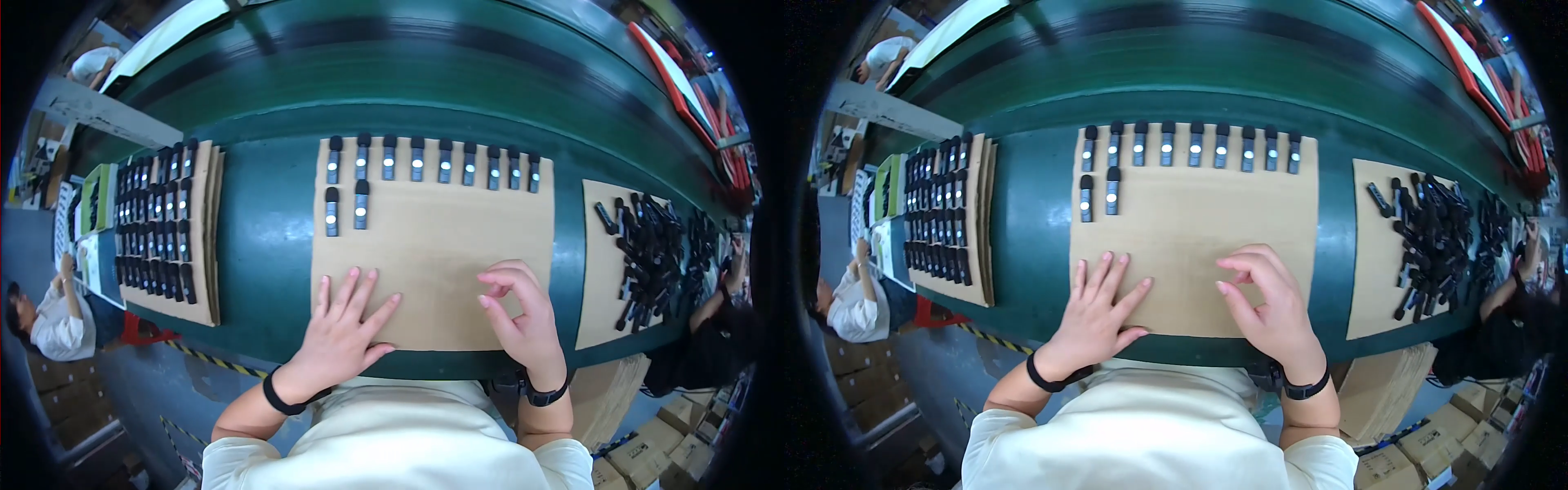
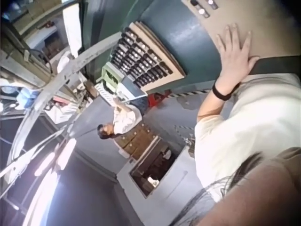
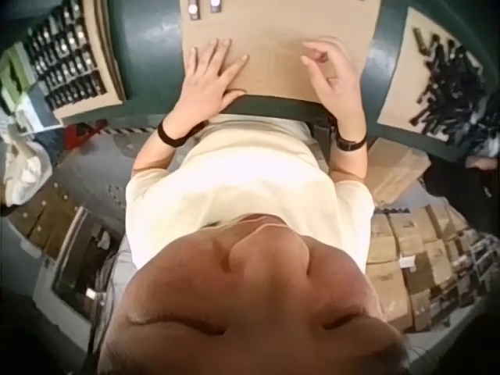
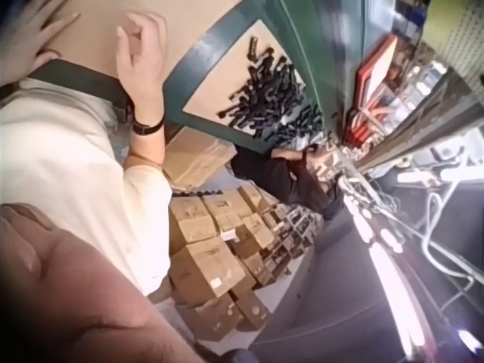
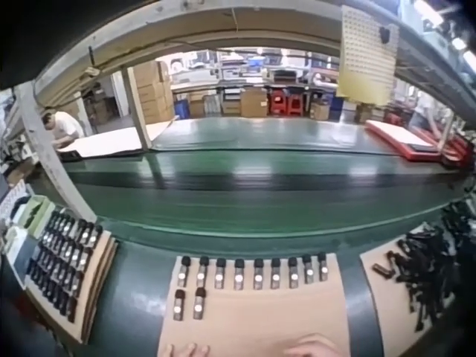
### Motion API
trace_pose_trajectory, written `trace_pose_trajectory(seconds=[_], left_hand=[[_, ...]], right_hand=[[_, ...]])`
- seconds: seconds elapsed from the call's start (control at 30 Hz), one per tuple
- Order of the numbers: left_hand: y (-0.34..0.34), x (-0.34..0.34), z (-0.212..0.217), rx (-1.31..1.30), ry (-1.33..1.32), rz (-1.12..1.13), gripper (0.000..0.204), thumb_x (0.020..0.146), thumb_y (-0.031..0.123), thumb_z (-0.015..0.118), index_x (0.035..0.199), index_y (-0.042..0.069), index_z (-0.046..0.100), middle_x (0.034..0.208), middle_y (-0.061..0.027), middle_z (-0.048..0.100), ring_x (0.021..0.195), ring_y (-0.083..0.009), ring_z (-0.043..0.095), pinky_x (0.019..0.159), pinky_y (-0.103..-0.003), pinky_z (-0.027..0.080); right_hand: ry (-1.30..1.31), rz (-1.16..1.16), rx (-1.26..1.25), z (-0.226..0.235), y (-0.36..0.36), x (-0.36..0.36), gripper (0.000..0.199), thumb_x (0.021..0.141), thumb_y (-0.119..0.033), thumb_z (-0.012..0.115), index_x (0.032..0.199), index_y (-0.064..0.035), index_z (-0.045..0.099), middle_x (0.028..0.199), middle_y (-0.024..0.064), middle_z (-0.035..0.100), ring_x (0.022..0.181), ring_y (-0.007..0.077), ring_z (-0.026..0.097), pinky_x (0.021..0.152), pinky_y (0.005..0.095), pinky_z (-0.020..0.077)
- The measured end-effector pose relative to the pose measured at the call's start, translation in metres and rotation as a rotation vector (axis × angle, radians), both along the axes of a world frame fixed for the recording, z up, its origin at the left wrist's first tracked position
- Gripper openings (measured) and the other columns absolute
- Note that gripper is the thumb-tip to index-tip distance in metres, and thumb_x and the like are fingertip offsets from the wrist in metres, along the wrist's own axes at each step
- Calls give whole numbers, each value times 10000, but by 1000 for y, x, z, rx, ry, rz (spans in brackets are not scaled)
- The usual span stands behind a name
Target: The person places a cardboard sheet on the table, picks up a microphone from a pile, and inspects it while pressing its buttons. They then place the microphone onto the cardboard sheet and repeat the process with several more microphones.
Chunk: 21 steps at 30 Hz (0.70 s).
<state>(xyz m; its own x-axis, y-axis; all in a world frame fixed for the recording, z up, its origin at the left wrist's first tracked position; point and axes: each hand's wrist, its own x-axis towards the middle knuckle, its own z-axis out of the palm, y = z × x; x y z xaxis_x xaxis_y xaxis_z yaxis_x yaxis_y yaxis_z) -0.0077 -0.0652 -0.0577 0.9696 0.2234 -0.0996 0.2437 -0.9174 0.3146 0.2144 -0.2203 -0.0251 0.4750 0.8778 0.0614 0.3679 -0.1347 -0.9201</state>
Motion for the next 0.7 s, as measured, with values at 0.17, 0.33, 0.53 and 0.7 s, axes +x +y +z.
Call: trace_pose_trajectory(seconds=[0.17, 0.33, 0.53, 0.7], left_hand=[[30, -1, 12, -64, -94, 97, 676, 741, 353, 759, 1315, 99, 510, 1431, -204, 389, 1304, -410, 377, 1087, -549, 289], [54, 1, 12, 12, -182, 144, 584, 741, 321, 764, 1203, 48, 534, 1337, -183, 470, 1197, -375, 461, 1023, -477, 372], [57, -2, 9, 25, -191, 168, 568, 738, 321, 768, 1176, 43, 536, 1323, -180, 482, 1171, -359, 480, 1007, -451, 388], [59, 1, 7, 18, -189, 143, 559, 743, 314, 763, 1176, 44, 534, 1326, -180, 480, 1172, -363, 478, 1002, -451, 387]], right_hand=[[-151, -49, -88, 6, -21, 14, 273, 801, 76, 637, 1059, -7, 608, 1024, 95, 582, 816, 153, 557, 763, 261, 464], [-213, -58, -155, 2, -27, 14, 269, 810, 53, 649, 1070, -3, 605, 1041, 101, 591, 818, 174, 569, 758, 272, 476], [-180, -56, -176, -2, -22, 10, 269, 822, 18, 664, 1084, -13, 608, 1042, 116, 603, 819, 206, 583, 751, 292, 491], [-191, -74, -189, -2, -25, 10, 260, 822, 60, 640, 1072, 3, 600, 1037, 97, 591, 817, 163, 568, 762, 262, 473]])
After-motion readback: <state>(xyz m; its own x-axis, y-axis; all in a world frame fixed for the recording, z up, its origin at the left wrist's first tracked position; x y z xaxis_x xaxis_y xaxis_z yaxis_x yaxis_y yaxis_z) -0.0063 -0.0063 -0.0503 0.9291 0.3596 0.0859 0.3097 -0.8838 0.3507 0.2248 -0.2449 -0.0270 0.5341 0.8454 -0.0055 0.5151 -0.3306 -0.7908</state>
